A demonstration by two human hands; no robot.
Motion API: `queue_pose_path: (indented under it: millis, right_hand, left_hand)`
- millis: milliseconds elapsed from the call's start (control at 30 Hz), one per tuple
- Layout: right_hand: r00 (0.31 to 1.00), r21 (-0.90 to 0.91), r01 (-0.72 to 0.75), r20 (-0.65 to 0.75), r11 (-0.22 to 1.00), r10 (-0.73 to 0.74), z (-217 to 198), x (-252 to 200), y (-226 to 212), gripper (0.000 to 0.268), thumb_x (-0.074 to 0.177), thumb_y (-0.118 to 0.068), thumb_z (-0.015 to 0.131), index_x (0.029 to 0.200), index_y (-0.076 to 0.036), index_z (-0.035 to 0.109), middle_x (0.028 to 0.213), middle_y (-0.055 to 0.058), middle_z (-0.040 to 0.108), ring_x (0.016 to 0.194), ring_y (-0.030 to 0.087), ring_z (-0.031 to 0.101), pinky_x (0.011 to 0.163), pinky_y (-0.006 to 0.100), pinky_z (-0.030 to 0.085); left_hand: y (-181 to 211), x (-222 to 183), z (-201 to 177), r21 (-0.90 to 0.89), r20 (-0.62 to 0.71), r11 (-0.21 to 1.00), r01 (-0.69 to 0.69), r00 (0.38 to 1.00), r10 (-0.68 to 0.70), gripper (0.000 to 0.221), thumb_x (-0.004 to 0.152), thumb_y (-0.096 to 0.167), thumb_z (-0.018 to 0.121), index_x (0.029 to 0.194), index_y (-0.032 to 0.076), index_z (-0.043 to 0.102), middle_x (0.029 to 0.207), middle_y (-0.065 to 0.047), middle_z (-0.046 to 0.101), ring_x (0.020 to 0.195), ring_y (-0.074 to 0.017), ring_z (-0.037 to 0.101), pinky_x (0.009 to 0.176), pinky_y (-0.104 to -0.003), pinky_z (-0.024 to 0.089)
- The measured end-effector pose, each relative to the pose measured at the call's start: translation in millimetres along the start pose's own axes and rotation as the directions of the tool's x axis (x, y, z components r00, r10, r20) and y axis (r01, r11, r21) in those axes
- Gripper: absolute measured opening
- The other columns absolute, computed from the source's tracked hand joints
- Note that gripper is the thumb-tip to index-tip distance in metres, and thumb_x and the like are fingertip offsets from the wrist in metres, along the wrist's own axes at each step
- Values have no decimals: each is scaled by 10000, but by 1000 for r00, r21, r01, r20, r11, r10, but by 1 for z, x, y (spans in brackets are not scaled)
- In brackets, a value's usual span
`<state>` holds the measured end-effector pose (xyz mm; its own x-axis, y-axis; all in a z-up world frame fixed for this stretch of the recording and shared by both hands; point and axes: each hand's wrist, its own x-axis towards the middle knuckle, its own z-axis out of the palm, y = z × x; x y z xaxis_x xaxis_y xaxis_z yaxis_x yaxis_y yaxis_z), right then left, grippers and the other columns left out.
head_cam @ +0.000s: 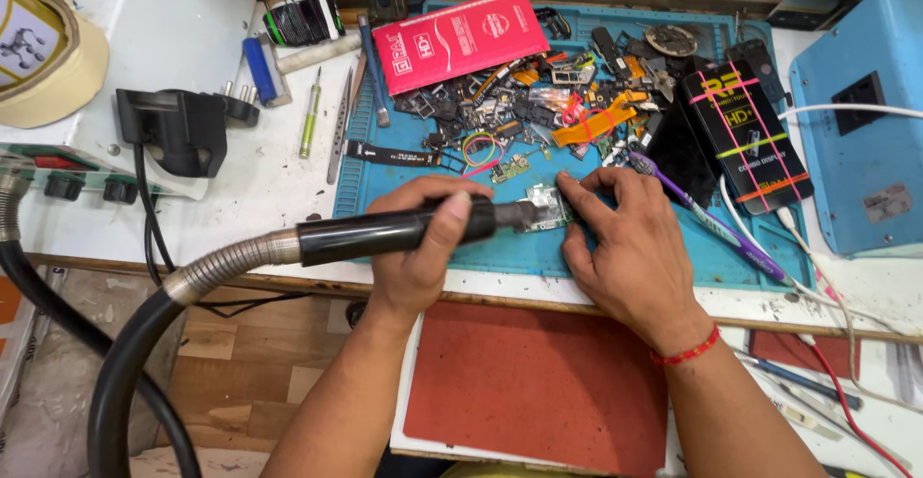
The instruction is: The person points to various components on a circuit board and then applies heat to specific areas using a hot air rework station tool.
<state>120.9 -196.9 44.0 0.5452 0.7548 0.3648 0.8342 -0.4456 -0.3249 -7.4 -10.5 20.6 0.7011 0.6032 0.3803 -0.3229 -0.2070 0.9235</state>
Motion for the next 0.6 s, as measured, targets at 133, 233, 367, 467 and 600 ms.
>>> queue_pose_path:
  millis: [133, 233, 367, 467, 600]
  right_hand:
    - [1000, 0, 5, -16, 1000, -5, -1, -4, -1, 468, 816, -127, 699, 1282, -79, 710, 1147, 143, 607, 1067, 349, 559, 939, 454, 482]
    - [999, 1, -5, -32, 1000, 5, -5, 7, -7, 492, 789, -140, 698, 1277, -85, 708, 1126, 133, 617, 1034, 337, 564, 926, 453, 483]
    - [998, 11, -64, 24, 998, 64, -2, 2, -4, 472, 810, -130, 692, 1281, -94, 707, 1139, 125, 623, 1025, 334, 564, 913, 449, 481]
    - [999, 26, -38, 11, 999, 37, -3, 3, -3, 498, 782, -132, 698, 1277, -78, 693, 1137, 129, 612, 1047, 334, 567, 919, 451, 479]
    - [998, 19, -54, 23, 998, 54, -4, 5, -3, 499, 777, -140, 706, 1272, -81, 692, 1134, 123, 610, 1038, 331, 560, 915, 453, 475]
  left_hand:
    - [-3, -3, 3, 39, -36, 999, 10, 999, -9, 241, 1038, 228, 627, 988, 12, 721, 958, -67, 760, 885, -139, 701, 854, -298, 569]
    - [3, 9, 1, 24, 73, 996, -80, 994, 78, 237, 1005, 229, 643, 975, 9, 726, 928, -74, 765, 866, -139, 719, 830, -297, 576]
    - [-1, 2, 5, 62, -69, 997, 44, 997, -39, 254, 1003, 246, 647, 953, 13, 734, 871, -66, 760, 796, -131, 692, 766, -292, 565]
    - [1, 5, -3, 50, 137, 999, -10, 991, 3, 266, 997, 257, 641, 960, 17, 748, 874, -66, 762, 813, -127, 698, 771, -290, 561]
    - [-1, 4, 1, 32, -19, 995, 95, 995, -94, 267, 989, 261, 644, 938, 22, 752, 829, -62, 755, 768, -124, 681, 747, -289, 557]
